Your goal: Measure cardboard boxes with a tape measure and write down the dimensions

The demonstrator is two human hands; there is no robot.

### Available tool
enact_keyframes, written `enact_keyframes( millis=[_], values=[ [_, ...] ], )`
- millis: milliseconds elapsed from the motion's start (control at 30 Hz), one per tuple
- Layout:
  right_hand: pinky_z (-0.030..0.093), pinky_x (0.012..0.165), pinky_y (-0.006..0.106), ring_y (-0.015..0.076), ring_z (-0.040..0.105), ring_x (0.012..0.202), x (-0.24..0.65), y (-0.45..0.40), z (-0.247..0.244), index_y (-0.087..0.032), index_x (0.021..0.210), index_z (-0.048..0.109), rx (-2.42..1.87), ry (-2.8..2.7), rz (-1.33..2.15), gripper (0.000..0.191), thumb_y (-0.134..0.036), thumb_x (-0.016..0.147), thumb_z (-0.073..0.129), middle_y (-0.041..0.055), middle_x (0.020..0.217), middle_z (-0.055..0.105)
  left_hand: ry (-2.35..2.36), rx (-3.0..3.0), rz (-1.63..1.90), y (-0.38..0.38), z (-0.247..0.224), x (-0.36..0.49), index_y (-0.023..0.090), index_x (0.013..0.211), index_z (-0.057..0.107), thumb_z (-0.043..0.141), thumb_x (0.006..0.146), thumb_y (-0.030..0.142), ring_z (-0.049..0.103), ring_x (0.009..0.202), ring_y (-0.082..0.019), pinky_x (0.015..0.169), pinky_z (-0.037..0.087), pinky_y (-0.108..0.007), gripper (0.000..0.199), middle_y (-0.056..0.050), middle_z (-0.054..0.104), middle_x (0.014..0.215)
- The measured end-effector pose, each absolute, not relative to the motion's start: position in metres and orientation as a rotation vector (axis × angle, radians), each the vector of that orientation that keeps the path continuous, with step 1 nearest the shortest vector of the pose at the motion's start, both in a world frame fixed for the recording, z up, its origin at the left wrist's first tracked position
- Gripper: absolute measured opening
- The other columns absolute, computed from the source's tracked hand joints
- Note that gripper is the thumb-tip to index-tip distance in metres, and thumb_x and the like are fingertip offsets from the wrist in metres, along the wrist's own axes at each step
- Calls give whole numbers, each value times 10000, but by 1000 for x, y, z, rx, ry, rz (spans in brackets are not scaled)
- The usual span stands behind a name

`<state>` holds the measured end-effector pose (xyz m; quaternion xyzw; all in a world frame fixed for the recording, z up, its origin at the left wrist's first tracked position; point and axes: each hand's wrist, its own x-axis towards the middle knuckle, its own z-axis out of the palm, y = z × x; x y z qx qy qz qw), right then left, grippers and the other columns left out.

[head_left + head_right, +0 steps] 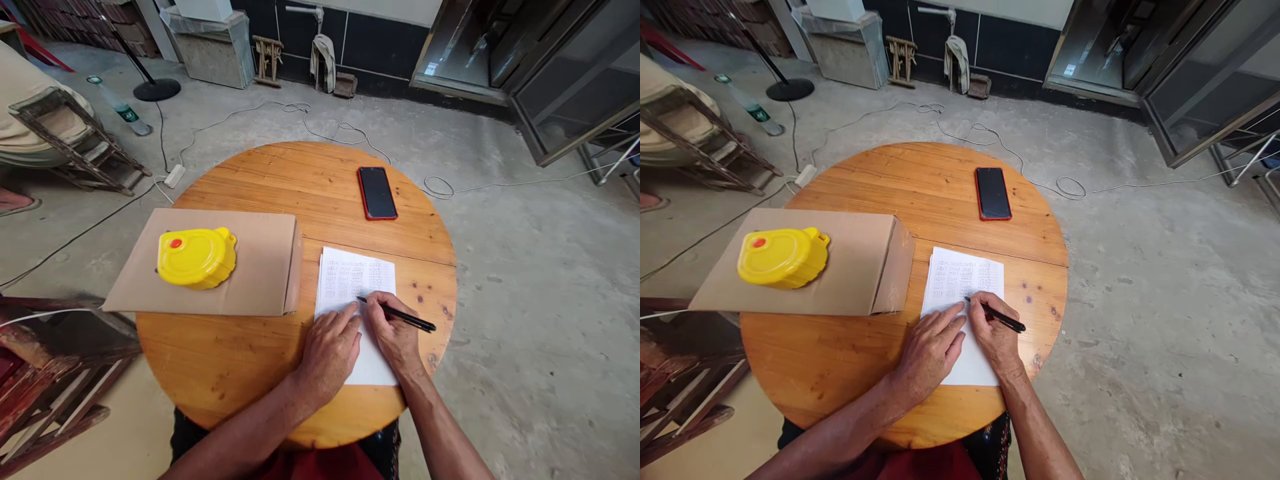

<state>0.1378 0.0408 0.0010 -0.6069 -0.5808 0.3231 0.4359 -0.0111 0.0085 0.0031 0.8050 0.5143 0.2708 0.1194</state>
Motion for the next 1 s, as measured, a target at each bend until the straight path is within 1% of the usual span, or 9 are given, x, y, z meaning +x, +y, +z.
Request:
enact_keyframes(
  millis=[133,200,467,733,1000],
  values=[
    [416,506,230,105,490,509,140,38,-4,-211,840,674,-1506,-1338,865,139,-320,898,611,-38,640,617,1500,2375,770,9,3,-11,174,1098,658,557,881,127,679,957,-263,813,564,-435,244,-79,672,1272],
    [408,498,231,106,485,507,140,38,-6,-213,846,675,-1507,-1314,876,140,-329,897,617,-37,641,613,1497,2382,762,9,3,-11,177,1105,658,558,882,129,678,958,-260,821,559,-432,249,-80,673,1270],
    [415,523,239,118,527,544,138,40,-6,-204,836,676,-1514,-1359,832,146,-311,901,602,-27,651,623,1498,2374,761,9,3,-10,168,1090,662,564,876,119,676,952,-270,818,559,-447,241,-65,680,1262],
    [430,537,236,113,547,544,137,41,1,-191,807,679,-1532,-1446,732,156,-284,899,594,-21,656,643,1505,2371,756,8,2,-11,185,1089,662,564,880,127,675,960,-260,842,556,-431,238,-59,679,1265],
    [436,534,234,120,561,559,138,40,-1,-199,826,682,-1508,-1397,797,144,-289,899,595,-22,668,651,1499,2367,754,8,1,-10,167,1118,659,557,887,129,667,970,-271,841,555,-452,256,-65,669,1282]
  ],
)
